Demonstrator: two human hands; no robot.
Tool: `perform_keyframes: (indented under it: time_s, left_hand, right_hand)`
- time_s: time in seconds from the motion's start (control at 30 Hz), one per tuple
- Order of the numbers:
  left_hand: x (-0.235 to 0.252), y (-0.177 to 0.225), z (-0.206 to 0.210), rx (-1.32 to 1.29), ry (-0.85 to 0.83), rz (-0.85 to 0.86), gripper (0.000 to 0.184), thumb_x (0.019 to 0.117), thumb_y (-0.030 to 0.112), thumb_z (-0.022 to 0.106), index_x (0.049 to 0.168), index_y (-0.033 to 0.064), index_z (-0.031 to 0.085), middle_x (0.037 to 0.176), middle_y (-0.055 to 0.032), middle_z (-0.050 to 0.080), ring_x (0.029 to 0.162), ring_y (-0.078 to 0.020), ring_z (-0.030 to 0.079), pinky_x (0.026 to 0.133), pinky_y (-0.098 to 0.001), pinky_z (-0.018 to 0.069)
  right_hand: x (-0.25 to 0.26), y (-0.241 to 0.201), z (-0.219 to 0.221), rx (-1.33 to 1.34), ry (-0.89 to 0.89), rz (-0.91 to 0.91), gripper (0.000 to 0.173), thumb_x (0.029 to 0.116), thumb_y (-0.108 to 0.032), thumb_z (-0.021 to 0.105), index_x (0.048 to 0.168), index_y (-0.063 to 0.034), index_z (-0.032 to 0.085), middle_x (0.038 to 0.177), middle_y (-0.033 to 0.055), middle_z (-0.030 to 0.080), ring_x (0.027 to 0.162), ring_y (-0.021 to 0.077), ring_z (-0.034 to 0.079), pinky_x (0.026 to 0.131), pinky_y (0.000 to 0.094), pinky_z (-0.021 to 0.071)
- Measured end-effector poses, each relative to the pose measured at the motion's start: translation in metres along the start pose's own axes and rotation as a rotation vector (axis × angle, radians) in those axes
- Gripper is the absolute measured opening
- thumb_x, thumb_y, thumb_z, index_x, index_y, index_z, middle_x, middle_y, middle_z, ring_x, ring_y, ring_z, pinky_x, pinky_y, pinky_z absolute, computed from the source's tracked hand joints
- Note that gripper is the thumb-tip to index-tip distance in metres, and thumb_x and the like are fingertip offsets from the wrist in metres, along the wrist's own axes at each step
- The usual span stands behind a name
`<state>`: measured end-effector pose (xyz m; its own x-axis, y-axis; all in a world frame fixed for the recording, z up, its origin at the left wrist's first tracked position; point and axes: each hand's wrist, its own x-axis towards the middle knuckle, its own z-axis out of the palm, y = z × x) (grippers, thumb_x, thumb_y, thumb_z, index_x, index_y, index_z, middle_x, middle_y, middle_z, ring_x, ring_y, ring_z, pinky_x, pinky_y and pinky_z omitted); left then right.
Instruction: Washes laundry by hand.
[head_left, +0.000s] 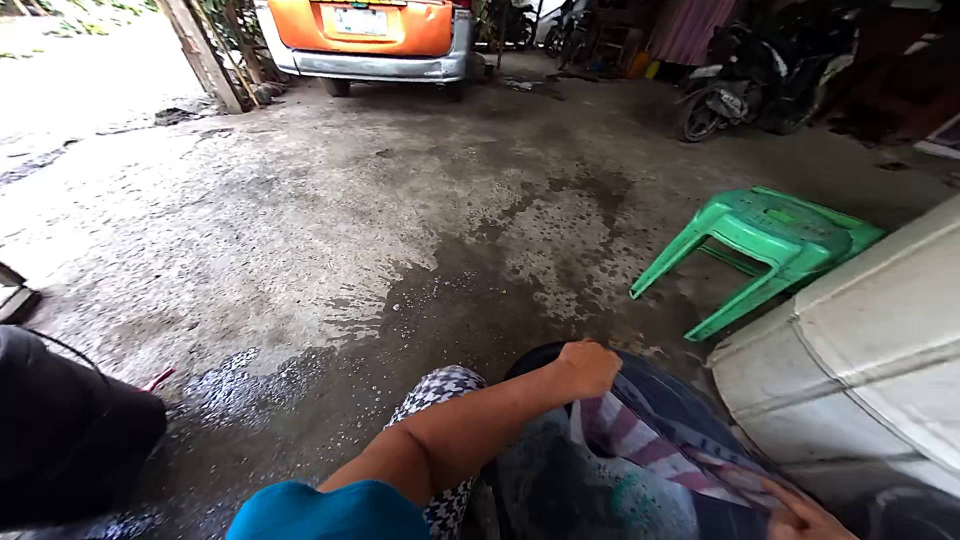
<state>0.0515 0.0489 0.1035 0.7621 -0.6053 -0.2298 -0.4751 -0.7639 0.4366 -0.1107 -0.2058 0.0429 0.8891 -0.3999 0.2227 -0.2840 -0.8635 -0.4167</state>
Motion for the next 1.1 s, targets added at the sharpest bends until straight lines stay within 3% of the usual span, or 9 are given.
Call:
perform_keyframes:
  time_s: [0.07, 0.17, 0.27, 0.4, 0.57, 0.7, 0.83, 1.03, 1.1]
  left_hand:
    - [-0.005, 0.003, 0.002, 0.019, -0.03, -0.003, 0.034, 0.1052, 0.009, 0.046, 0.135, 0.0057, 0.063, 0.134, -0.0224, 0.063, 0.131, -0.042, 0.056, 0.1, -0.0634, 0.0482]
    - [-0.007, 0.002, 0.007, -0.009, -0.045, -0.027, 0.033, 0.1075, 0.013, 0.045, 0.134, 0.0079, 0.065, 0.129, -0.0219, 0.066, 0.123, -0.0416, 0.062, 0.096, -0.0649, 0.0494]
    - [-0.003, -0.008, 0.02, -0.005, -0.062, -0.008, 0.031, 0.1045, 0.01, 0.05, 0.131, 0.0111, 0.066, 0.125, -0.0198, 0.069, 0.117, -0.041, 0.065, 0.093, -0.0643, 0.0514]
    - [0.013, -0.024, 0.056, -0.093, -0.07, 0.123, 0.033, 0.0959, -0.002, 0.06, 0.128, 0.0046, 0.064, 0.118, -0.0206, 0.068, 0.116, -0.0393, 0.064, 0.098, -0.0572, 0.0519]
    - [0.026, -0.056, 0.092, -0.182, -0.437, 0.076, 0.038, 0.0921, 0.0, 0.063, 0.13, -0.0006, 0.063, 0.129, -0.0238, 0.063, 0.126, -0.0395, 0.058, 0.106, -0.0535, 0.0474]
    - [0.044, -0.063, 0.102, -0.227, -0.473, 0.026, 0.032, 0.0906, -0.001, 0.063, 0.123, -0.0047, 0.065, 0.124, -0.0256, 0.063, 0.121, -0.0404, 0.059, 0.103, -0.0524, 0.0484]
    - [0.057, -0.057, 0.107, -0.237, -0.419, -0.014, 0.036, 0.088, -0.005, 0.063, 0.124, -0.006, 0.061, 0.131, -0.0261, 0.06, 0.126, -0.0404, 0.057, 0.107, -0.0502, 0.0475]
    - [0.039, -0.065, 0.129, -0.278, 0.022, -0.021, 0.022, 0.0859, -0.01, 0.057, 0.106, -0.0081, 0.065, 0.123, -0.0235, 0.067, 0.113, -0.0368, 0.068, 0.094, -0.0491, 0.0568]
    - [0.034, -0.068, 0.133, -0.348, 0.15, -0.053, 0.019, 0.0863, -0.011, 0.053, 0.103, -0.0077, 0.063, 0.123, -0.0221, 0.066, 0.114, -0.0322, 0.067, 0.096, -0.0451, 0.0558]
  right_hand:
    - [-0.004, 0.006, 0.002, 0.051, 0.054, -0.05, 0.033, 0.0971, 0.003, 0.047, 0.112, 0.0015, 0.077, 0.129, 0.0263, 0.068, 0.12, 0.049, 0.064, 0.101, 0.069, 0.0456]
    - [-0.011, 0.002, 0.002, 0.058, 0.063, -0.029, 0.032, 0.0972, 0.005, 0.047, 0.107, 0.002, 0.078, 0.12, 0.0289, 0.071, 0.109, 0.052, 0.067, 0.092, 0.0722, 0.0466]
    - [-0.023, 0.009, 0.006, 0.077, 0.019, -0.01, 0.033, 0.0968, 0.004, 0.047, 0.106, 0.0009, 0.079, 0.114, 0.0271, 0.073, 0.104, 0.0469, 0.07, 0.09, 0.0667, 0.0509]
    - [-0.039, 0.028, 0.022, 0.085, 0.001, 0.006, 0.039, 0.0919, 0.008, 0.045, 0.103, -0.0039, 0.081, 0.117, 0.0213, 0.074, 0.107, 0.0406, 0.072, 0.09, 0.059, 0.056]
    - [-0.048, 0.055, 0.044, 0.171, -0.105, 0.065, 0.037, 0.0915, 0.005, 0.046, 0.092, -0.0051, 0.081, 0.109, 0.014, 0.077, 0.101, 0.0285, 0.076, 0.087, 0.0465, 0.0603]
    - [-0.042, 0.06, 0.063, 0.221, -0.123, 0.099, 0.036, 0.0922, 0.005, 0.047, 0.097, -0.004, 0.081, 0.112, 0.0138, 0.077, 0.104, 0.0266, 0.075, 0.089, 0.0409, 0.0604]
    - [-0.025, 0.058, 0.07, 0.235, -0.072, 0.154, 0.034, 0.0931, 0.006, 0.048, 0.103, 0.0001, 0.08, 0.119, 0.0172, 0.074, 0.112, 0.0279, 0.072, 0.096, 0.0371, 0.0578]
    - [-0.021, 0.041, 0.074, 0.262, -0.019, 0.186, 0.028, 0.0929, 0.006, 0.053, 0.098, 0.0013, 0.08, 0.118, 0.0205, 0.074, 0.113, 0.0291, 0.072, 0.099, 0.0344, 0.0567]
    - [-0.019, 0.034, 0.075, 0.295, 0.012, 0.179, 0.026, 0.093, 0.007, 0.054, 0.096, 0.0022, 0.08, 0.115, 0.0203, 0.075, 0.113, 0.0283, 0.072, 0.1, 0.0329, 0.056]
